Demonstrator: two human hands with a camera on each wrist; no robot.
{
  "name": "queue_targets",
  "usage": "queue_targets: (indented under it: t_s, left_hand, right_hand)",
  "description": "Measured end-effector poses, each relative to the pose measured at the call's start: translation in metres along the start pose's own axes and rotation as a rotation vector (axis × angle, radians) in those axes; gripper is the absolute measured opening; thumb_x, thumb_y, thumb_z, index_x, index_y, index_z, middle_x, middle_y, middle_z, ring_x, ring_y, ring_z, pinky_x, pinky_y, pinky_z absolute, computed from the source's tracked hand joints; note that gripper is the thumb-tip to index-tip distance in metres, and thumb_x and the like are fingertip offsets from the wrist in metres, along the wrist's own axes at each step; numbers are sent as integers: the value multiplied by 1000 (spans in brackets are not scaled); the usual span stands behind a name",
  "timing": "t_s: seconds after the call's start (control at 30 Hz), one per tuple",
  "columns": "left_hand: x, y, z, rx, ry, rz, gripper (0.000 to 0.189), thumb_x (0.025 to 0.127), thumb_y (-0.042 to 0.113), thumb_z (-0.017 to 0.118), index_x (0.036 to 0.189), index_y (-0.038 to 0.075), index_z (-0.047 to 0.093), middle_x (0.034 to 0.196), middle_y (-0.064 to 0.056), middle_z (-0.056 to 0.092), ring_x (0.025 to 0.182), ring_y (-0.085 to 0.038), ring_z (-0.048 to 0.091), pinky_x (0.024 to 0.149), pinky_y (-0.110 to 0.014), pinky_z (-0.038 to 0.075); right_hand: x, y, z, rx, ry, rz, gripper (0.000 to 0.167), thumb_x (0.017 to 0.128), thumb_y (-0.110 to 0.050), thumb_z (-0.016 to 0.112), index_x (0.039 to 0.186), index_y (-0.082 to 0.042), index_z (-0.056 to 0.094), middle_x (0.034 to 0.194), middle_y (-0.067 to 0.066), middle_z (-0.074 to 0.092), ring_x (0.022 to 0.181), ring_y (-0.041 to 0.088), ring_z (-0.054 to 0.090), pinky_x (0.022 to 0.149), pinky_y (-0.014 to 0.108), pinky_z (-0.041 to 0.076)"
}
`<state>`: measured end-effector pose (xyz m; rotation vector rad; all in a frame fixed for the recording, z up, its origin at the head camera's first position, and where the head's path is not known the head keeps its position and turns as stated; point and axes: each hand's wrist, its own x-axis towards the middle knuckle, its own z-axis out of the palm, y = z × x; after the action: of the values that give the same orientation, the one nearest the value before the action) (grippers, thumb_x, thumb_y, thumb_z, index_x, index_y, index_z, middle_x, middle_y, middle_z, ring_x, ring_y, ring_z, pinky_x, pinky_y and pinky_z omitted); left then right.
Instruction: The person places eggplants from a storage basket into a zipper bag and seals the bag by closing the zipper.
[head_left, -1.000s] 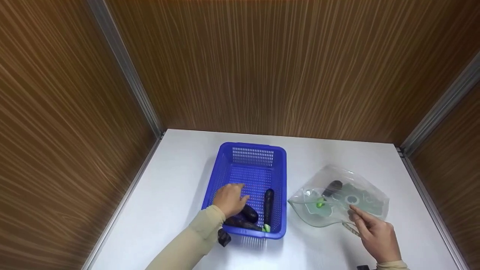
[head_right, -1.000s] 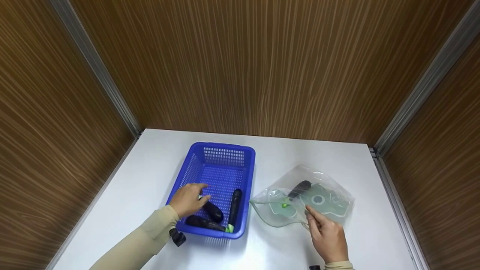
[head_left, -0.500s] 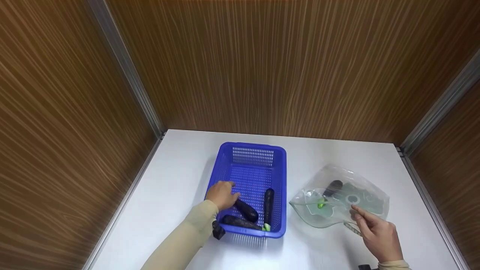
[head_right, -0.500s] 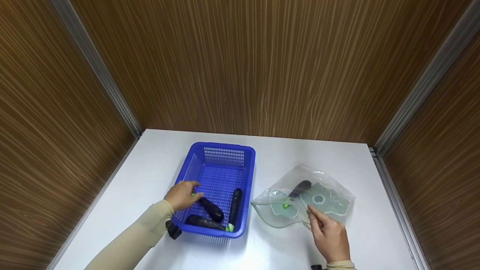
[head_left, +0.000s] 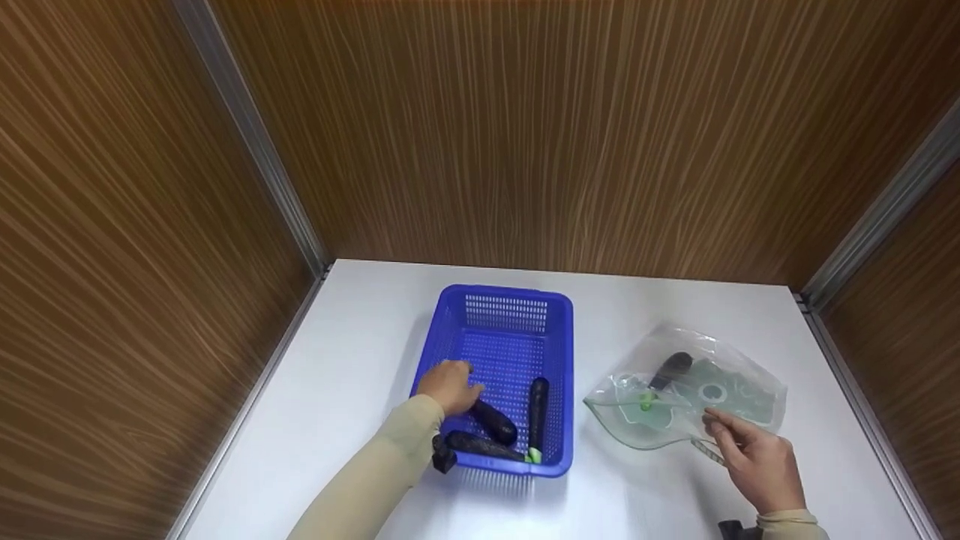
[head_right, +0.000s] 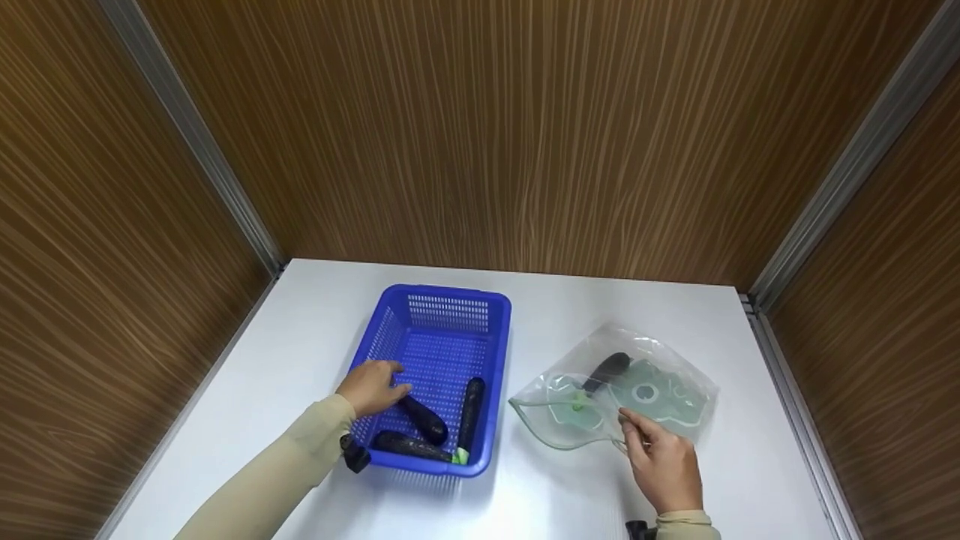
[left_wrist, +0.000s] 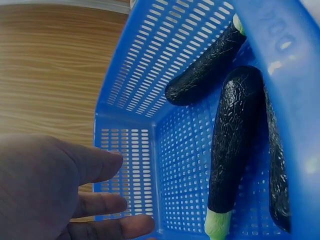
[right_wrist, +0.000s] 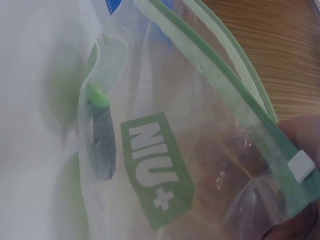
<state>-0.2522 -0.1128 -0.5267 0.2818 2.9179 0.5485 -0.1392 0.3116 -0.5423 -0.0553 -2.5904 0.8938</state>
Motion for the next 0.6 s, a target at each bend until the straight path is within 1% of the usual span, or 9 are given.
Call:
queue_targets:
  t_s: [0.2, 0.33, 0.43, 0.6]
  left_hand:
    - [5, 7, 3, 28, -16, 20, 44, 88, 35, 66, 117, 2, 65, 113, -15, 66, 106, -33, 62, 90, -45, 48]
    - [9, 12, 6, 48, -18, 22, 41, 88, 36, 67, 112, 2, 66, 109, -14, 67, 102, -32, 63, 87, -45, 50]
    - [11, 15, 8, 54, -23, 23, 41, 88, 37, 66, 110, 3, 66, 108, -13, 68, 102, -32, 63, 86, -45, 50]
    - [15, 21, 16, 41, -27, 41, 40, 87, 37, 66, 108, 3, 67, 106, -11, 68, 101, -30, 63, 87, -43, 49]
  right_hand:
    - [4, 2, 2, -15, 12, -7, 18, 91, -17, 66, 105, -8, 74, 92, 16, 72, 68, 15, 64, 51, 21, 49]
    - [6, 2, 4, -19, 11, -14, 19, 92, -17, 65, 106, -7, 74, 92, 16, 72, 71, 24, 68, 53, 20, 50]
    - [6, 2, 5, -19, 6, -18, 20, 93, -18, 63, 107, -6, 73, 93, 17, 72, 74, 30, 70, 55, 19, 50]
    - [7, 2, 6, -13, 6, -15, 20, 93, -17, 64, 106, -6, 73, 93, 16, 72, 75, 32, 70, 56, 19, 50]
